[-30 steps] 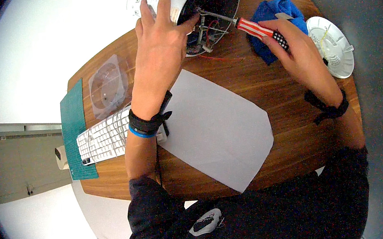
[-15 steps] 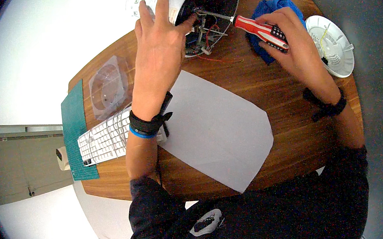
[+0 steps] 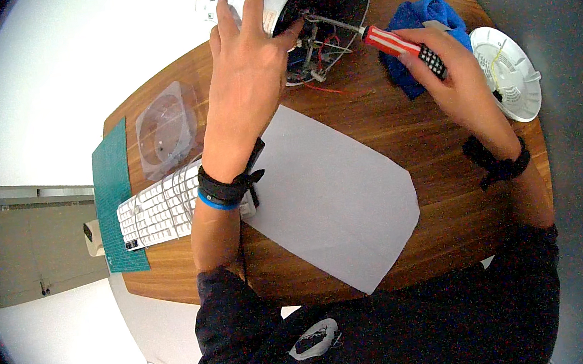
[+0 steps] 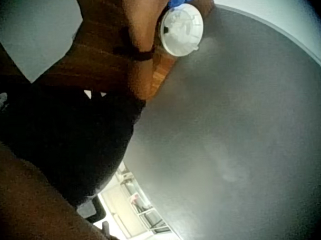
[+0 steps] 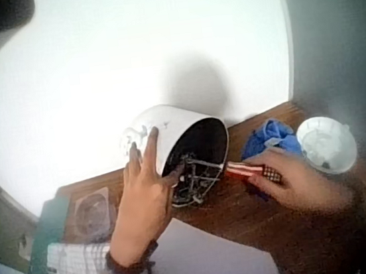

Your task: The person repairs a white dome-shaped electronic device by connecting internal wires and tightening screws with a screwdriver. They then reassemble the device by fitting the cover back on and wipe the exterior with a blue cloth.

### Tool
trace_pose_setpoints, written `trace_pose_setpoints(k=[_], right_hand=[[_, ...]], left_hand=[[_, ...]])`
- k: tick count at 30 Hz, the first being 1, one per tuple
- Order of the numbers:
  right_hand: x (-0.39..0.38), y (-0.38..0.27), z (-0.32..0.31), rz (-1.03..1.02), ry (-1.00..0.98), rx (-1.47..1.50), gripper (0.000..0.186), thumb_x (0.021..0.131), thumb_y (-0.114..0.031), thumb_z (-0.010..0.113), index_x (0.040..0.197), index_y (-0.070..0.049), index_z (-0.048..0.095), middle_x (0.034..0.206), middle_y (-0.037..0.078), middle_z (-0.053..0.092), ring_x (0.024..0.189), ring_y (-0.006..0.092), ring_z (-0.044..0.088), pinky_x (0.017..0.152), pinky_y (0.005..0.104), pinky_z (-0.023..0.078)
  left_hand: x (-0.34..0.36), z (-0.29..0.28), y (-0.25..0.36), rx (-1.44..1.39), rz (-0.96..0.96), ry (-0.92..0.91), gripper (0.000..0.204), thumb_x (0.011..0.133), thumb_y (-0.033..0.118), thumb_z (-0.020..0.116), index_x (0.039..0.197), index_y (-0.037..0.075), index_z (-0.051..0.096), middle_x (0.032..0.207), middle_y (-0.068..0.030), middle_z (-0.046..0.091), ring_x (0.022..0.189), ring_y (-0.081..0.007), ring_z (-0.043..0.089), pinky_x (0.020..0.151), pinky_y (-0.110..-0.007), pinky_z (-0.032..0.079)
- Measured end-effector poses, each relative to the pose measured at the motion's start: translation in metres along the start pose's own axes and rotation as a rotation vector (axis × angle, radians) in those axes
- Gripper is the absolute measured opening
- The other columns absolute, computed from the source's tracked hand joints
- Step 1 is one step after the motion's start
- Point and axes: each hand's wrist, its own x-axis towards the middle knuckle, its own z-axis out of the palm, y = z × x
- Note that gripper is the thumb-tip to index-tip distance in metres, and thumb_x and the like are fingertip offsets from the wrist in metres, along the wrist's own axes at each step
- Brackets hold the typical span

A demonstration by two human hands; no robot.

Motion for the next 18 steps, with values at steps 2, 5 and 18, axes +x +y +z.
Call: trace_pose_setpoints(k=[2,5,18], right_hand=[[0.002,-0.007,-0.007,-0.040,0.019,-0.095,0.034,0.092,-0.007,0.074,0.125,-0.006,0.069,0.115,0.015,0.067,0.107,0.0360,0.067,0.093,0.0416,0.055],[0.002,-0.010,-0.006,-0.095,-0.001,-0.172,0.042,0.085,-0.001,0.078,0.125,-0.008,0.070,0.113,0.012,0.063,0.105,0.0354,0.065,0.092,0.0413,0.055],[-0.012,0.000,-0.007,0.215,-0.079,0.068,0.030,0.093,-0.017,0.081,0.120,-0.007,0.071,0.105,0.015,0.076,0.096,0.0346,0.076,0.087,0.0382,0.059]], left_hand=[[0.001,0.002,0.000,-0.002,-0.006,-0.004,0.034,0.091,0.005,0.068,0.123,0.009,0.081,0.170,-0.0252,0.024,0.141,-0.0604,0.040,0.116,-0.061,0.042],[0.002,0.002,0.000,-0.006,0.007,-0.003,0.035,0.091,0.005,0.069,0.123,0.009,0.081,0.170,-0.0248,0.024,0.141,-0.0608,0.039,0.116,-0.061,0.042],[0.002,0.003,-0.001,0.004,0.013,0.020,0.035,0.090,0.005,0.068,0.122,0.009,0.081,0.169,-0.0260,0.026,0.140,-0.0603,0.041,0.115,-0.061,0.042]])
